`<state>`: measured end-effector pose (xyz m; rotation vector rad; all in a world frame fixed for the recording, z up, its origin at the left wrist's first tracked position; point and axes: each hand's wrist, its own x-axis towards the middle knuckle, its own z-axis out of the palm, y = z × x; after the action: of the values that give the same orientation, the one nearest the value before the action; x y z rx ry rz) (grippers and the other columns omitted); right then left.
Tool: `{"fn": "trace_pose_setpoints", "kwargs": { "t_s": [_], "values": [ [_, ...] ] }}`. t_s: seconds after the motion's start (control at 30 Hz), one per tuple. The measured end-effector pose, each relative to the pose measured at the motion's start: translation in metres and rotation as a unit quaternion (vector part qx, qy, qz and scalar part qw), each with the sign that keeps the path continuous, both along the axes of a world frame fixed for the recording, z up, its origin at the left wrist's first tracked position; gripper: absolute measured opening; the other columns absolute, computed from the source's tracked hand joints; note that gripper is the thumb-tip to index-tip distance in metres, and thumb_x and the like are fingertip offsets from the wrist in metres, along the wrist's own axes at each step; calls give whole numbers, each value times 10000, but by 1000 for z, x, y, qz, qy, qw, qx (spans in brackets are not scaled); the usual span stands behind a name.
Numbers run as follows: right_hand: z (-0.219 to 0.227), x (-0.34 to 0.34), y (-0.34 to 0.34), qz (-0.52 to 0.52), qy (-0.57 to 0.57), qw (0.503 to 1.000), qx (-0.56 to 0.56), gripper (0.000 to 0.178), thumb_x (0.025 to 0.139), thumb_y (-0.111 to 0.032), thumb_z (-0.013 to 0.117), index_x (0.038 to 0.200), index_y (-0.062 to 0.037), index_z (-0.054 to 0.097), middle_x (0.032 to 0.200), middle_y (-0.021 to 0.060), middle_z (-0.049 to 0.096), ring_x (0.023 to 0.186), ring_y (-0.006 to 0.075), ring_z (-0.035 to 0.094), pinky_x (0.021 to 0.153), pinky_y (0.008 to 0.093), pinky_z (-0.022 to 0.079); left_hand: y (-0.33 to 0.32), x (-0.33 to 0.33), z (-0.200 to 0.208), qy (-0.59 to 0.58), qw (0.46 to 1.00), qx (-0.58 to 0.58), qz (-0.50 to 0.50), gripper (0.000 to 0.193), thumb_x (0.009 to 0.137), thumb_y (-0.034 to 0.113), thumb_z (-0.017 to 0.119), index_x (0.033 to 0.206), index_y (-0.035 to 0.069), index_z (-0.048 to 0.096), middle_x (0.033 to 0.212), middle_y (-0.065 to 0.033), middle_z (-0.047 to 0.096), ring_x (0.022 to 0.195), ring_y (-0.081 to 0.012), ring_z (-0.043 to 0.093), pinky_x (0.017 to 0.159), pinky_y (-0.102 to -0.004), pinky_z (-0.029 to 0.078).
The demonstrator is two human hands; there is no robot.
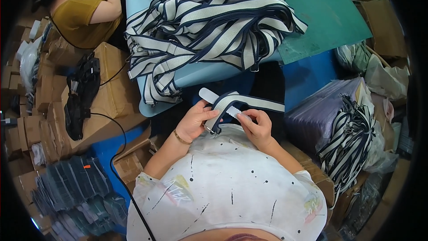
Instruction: Assembling, inspecting, and tagging striped fabric straps in a workshop environment.
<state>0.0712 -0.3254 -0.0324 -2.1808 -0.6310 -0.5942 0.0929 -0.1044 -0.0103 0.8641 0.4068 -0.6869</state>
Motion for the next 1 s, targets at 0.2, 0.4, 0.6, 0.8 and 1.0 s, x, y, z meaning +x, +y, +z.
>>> {"fn": "trace_pose_setpoints", "kwargs": {
  "t_s": [0.2, 0.4, 0.6, 0.8, 1.0],
  "values": [
    [10, 4, -2, 79, -3, 996, -36, 362, 630, -15, 702, 965, -151, 681, 847, 50, 614, 644, 159, 545, 527, 257, 420, 5, 1, 3, -71, 997, 24, -37, 431, 834, 1, 587, 1243, -32, 454, 1113, -83, 583, 969, -136, 582, 840, -260, 480],
    [35, 14, 19, 140, 125, 981, 55, 250, 650, 33, 692, 877, -56, 636, 847, 83, 579, 682, 209, 592, 589, 266, 495, -1, -6, -6, -186, 960, 188, -90, 386, 816, 16, 621, 1183, -35, 512, 1110, -67, 581, 1001, -115, 548, 892, -257, 440],
    [39, 19, 43, 88, 319, 925, 189, 238, 747, -52, 708, 929, -28, 555, 817, 89, 583, 655, 147, 574, 571, 230, 476, -14, -12, -11, -280, 931, 232, 19, 219, 832, 71, 618, 1002, -57, 565, 893, -61, 557, 875, -141, 573, 770, -250, 462],
    [29, 18, 52, 47, 278, 938, 202, 291, 747, -94, 720, 965, -13, 545, 804, 80, 579, 622, 132, 536, 548, 229, 455, -21, -13, -1, -420, 796, 435, 28, 156, 879, 106, 532, 883, -39, 591, 920, -130, 539, 767, -249, 543, 671, -304, 441],
    [35, 20, 51, 33, 200, 967, 155, 234, 737, -60, 711, 938, -28, 596, 801, 72, 581, 609, 138, 527, 533, 233, 441, -27, -17, -5, -445, 776, 445, 44, 109, 860, 59, 514, 859, -35, 568, 871, -120, 544, 767, -242, 539, 662, -304, 434]
  ]
}}
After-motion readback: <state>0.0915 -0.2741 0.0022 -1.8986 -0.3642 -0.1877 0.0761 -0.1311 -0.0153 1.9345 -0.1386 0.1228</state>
